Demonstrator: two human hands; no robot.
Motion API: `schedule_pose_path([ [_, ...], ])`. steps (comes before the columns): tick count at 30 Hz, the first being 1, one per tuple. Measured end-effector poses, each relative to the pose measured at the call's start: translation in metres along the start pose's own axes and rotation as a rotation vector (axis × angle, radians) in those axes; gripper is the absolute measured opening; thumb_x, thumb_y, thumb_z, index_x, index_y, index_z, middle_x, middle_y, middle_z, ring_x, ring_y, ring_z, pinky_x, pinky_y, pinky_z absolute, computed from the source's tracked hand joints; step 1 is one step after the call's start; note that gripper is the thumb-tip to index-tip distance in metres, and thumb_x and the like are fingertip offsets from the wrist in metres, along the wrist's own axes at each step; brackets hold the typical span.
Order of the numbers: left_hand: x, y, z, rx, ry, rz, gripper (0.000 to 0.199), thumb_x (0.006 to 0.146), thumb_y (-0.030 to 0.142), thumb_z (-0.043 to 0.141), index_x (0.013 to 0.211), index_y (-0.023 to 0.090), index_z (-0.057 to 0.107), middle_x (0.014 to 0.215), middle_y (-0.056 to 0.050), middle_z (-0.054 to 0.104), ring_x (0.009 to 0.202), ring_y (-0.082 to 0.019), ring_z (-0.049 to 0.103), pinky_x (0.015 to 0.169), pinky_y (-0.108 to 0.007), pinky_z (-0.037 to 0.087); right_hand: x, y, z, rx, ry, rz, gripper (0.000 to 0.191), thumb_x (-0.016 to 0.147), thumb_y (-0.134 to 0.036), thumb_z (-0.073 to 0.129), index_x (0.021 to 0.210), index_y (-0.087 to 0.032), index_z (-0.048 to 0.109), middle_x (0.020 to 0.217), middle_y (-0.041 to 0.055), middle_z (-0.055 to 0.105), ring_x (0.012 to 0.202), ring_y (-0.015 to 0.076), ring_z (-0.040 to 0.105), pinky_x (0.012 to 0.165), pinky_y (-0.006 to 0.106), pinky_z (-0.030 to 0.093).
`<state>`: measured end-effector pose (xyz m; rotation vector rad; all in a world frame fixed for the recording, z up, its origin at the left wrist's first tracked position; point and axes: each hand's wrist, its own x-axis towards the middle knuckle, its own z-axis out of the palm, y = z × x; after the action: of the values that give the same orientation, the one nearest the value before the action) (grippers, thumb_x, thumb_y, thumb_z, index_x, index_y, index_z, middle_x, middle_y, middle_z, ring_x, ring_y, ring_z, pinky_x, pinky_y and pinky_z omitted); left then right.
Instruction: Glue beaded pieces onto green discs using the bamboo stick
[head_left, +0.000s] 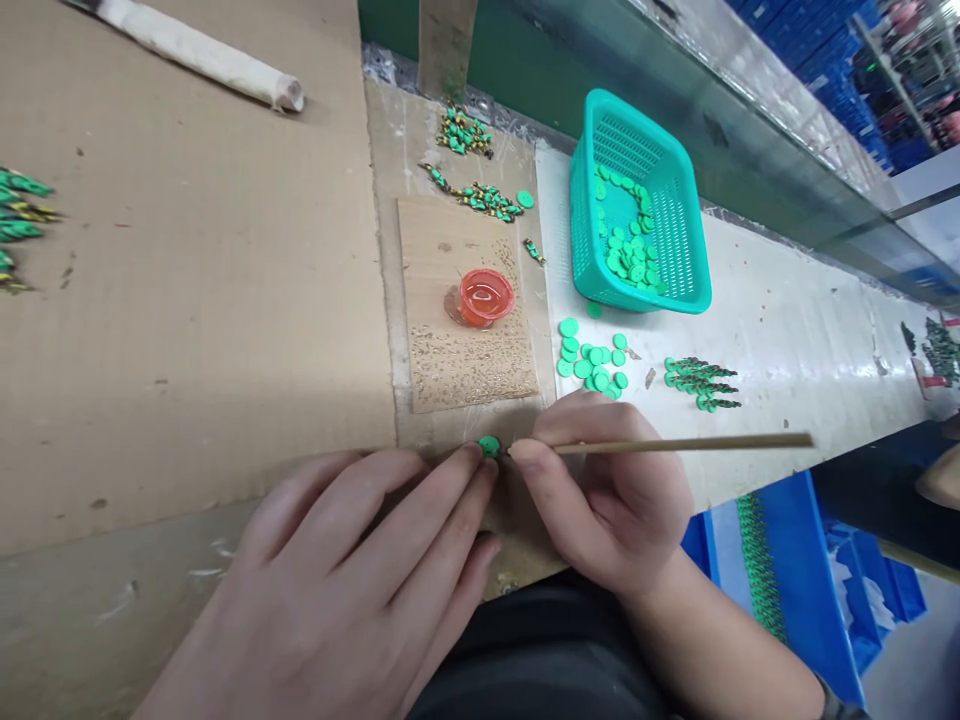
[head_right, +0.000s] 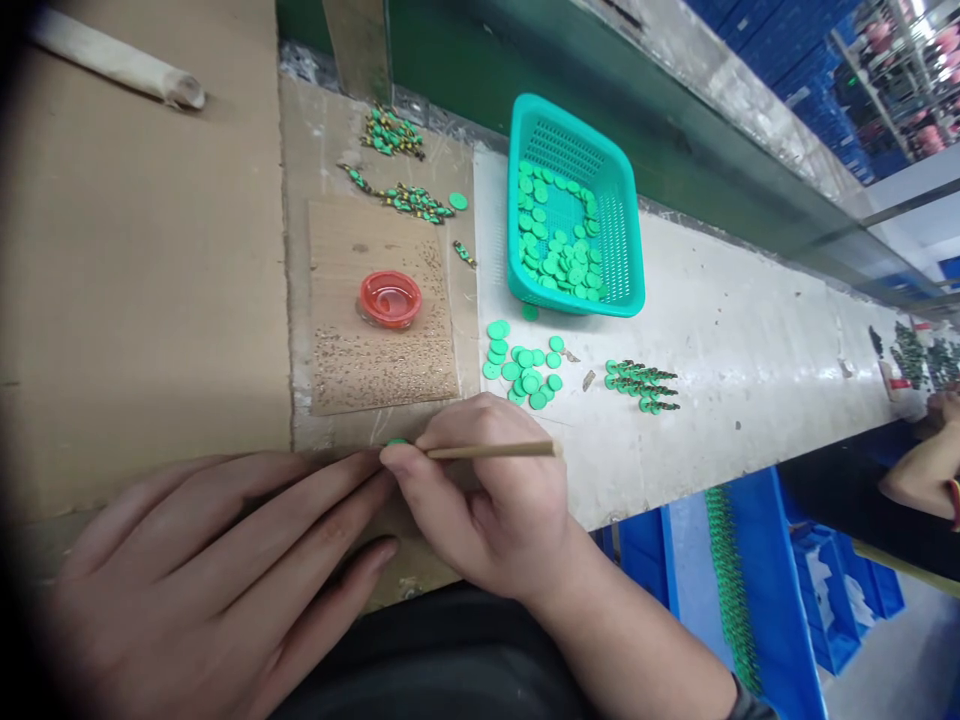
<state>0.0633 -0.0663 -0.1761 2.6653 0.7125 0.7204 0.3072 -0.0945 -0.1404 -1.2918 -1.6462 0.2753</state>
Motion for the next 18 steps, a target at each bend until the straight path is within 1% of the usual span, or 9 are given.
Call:
schedule_pose_path([
  [3, -0.002, 0.001, 0.0, 0.015, -0.001, -0.037, 0.041, 0.107, 0.046, 0.079, 0.147, 0.038, 0.081, 0.159, -0.002, 0.076, 0.14, -0.035, 0.071, 0.132, -0.059, 0.052, 0.002, 0.001, 0.001, -0.05, 0.024, -0.047, 0.026, 0.102, -0.005, 0.078, 0.119, -0.023, 0.072, 0.1, 0.0037, 0.082, 0.086, 0.0199, 0.08, 0.077, 0.038, 0.07],
  [5, -0.003, 0.001, 0.002, 0.008, 0.002, -0.042, 0.04, 0.107, 0.046, 0.078, 0.147, 0.037, 0.08, 0.162, -0.002, 0.075, 0.14, -0.034, 0.072, 0.132, -0.058, 0.052, 0.003, 0.0, 0.001, -0.06, 0.032, -0.056, 0.029, 0.101, -0.002, 0.076, 0.123, -0.021, 0.072, 0.103, 0.0053, 0.084, 0.087, 0.0196, 0.081, 0.078, 0.037, 0.07],
  [8, -0.004, 0.0, 0.006, -0.005, 0.028, -0.045, 0.039, 0.109, 0.044, 0.076, 0.147, 0.037, 0.08, 0.165, -0.001, 0.072, 0.142, -0.034, 0.072, 0.133, -0.058, 0.052, 0.003, -0.002, 0.0, -0.07, 0.001, -0.011, 0.03, 0.101, -0.001, 0.073, 0.126, -0.018, 0.074, 0.104, 0.006, 0.083, 0.084, 0.0175, 0.079, 0.077, 0.035, 0.068],
  [11, -0.004, -0.002, 0.009, -0.001, 0.048, -0.018, 0.039, 0.11, 0.043, 0.074, 0.149, 0.036, 0.079, 0.165, -0.002, 0.073, 0.142, -0.034, 0.072, 0.129, -0.056, 0.055, 0.0, -0.004, -0.001, -0.046, -0.002, 0.036, 0.032, 0.101, -0.002, 0.072, 0.128, -0.019, 0.075, 0.104, 0.0046, 0.082, 0.085, 0.0175, 0.078, 0.079, 0.035, 0.067],
  [13, -0.003, -0.003, 0.008, 0.006, 0.055, 0.002, 0.039, 0.111, 0.041, 0.074, 0.149, 0.037, 0.079, 0.162, -0.002, 0.075, 0.139, -0.033, 0.074, 0.125, -0.054, 0.058, -0.002, -0.005, -0.002, -0.014, 0.044, 0.05, 0.034, 0.1, -0.002, 0.071, 0.128, -0.021, 0.075, 0.102, 0.0035, 0.081, 0.085, 0.0185, 0.077, 0.078, 0.037, 0.066],
  [15, 0.0, -0.003, 0.006, 0.013, 0.046, -0.006, 0.039, 0.112, 0.04, 0.075, 0.151, 0.037, 0.078, 0.159, -0.002, 0.077, 0.134, -0.031, 0.076, 0.12, -0.052, 0.06, -0.003, -0.004, -0.002, 0.01, 0.121, 0.051, 0.034, 0.1, -0.002, 0.071, 0.127, -0.022, 0.076, 0.101, 0.0034, 0.08, 0.085, 0.0197, 0.077, 0.077, 0.038, 0.065],
  [18, 0.008, 0.001, 0.0, 0.035, 0.032, -0.023, 0.038, 0.113, 0.039, 0.073, 0.15, 0.034, 0.079, 0.15, -0.003, 0.081, 0.124, -0.031, 0.077, 0.112, -0.052, 0.059, 0.0, -0.003, -0.002, 0.013, 0.23, 0.046, 0.025, 0.102, -0.004, 0.071, 0.119, -0.022, 0.077, 0.096, 0.0028, 0.078, 0.086, 0.0204, 0.077, 0.077, 0.039, 0.066],
])
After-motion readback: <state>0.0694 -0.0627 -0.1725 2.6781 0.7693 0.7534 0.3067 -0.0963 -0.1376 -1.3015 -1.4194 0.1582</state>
